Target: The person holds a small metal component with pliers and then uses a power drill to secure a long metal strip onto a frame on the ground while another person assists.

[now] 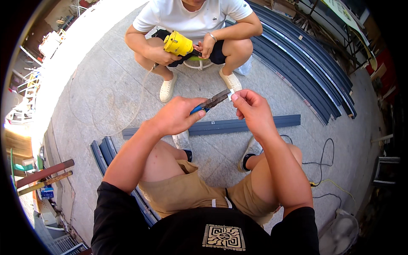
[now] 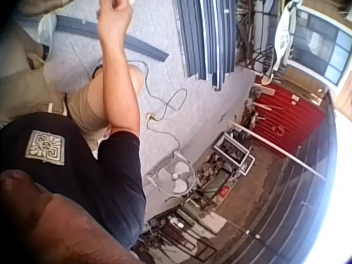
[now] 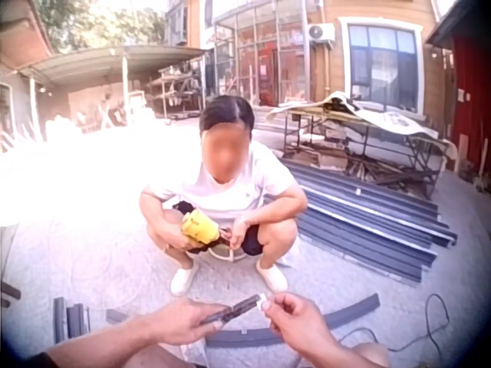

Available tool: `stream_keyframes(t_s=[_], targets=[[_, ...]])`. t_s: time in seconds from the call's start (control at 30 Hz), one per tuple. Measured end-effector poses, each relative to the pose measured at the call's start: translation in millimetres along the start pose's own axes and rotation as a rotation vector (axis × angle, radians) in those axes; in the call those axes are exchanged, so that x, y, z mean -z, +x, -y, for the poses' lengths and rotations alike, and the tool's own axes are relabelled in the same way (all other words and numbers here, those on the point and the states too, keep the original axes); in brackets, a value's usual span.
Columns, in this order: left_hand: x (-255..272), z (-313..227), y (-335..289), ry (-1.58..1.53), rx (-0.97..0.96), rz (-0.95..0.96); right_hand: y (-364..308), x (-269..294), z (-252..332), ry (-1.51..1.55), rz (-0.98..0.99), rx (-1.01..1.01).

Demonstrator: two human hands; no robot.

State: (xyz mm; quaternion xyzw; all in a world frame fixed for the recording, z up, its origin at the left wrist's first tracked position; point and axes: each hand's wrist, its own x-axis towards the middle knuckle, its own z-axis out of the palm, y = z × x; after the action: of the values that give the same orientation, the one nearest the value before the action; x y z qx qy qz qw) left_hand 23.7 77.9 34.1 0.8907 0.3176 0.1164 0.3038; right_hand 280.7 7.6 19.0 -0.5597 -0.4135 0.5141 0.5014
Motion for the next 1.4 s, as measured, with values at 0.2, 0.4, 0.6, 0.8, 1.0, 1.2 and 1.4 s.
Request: stream_keyframes(t_s=[0.2, 0.4, 0.6, 0.8, 1.0, 1.2, 1.4], targets=[[-3, 5, -3, 0.008, -0.011, -0.028, -2, -2, 0, 0.0, 0.001, 0.005], [-6, 8, -5, 0.029, -0.093, -0.1, -3, -1, -2, -0.02, 0.006, 0.014], [-7, 7, -6, 0.074, -0.095, -0.131, -4, 0, 0, -0.065, 0.005, 0.032], [-7, 5, -6, 0.154, -0.104, -0.169, -6, 1, -2, -0.068, 0.009, 0.074], [-3, 2, -8, 0.23, -0.122, -0.196, -8, 0, 0, -0.113, 0.01, 0.096], [-3, 1, -8, 0.28, -0.13, -0.219, -10, 0, 0, -0.155, 0.005, 0.125], [-4, -1, -8, 0.323, -0.126, -0.259, -12, -1, 1, -0.147, -0.01, 0.149]])
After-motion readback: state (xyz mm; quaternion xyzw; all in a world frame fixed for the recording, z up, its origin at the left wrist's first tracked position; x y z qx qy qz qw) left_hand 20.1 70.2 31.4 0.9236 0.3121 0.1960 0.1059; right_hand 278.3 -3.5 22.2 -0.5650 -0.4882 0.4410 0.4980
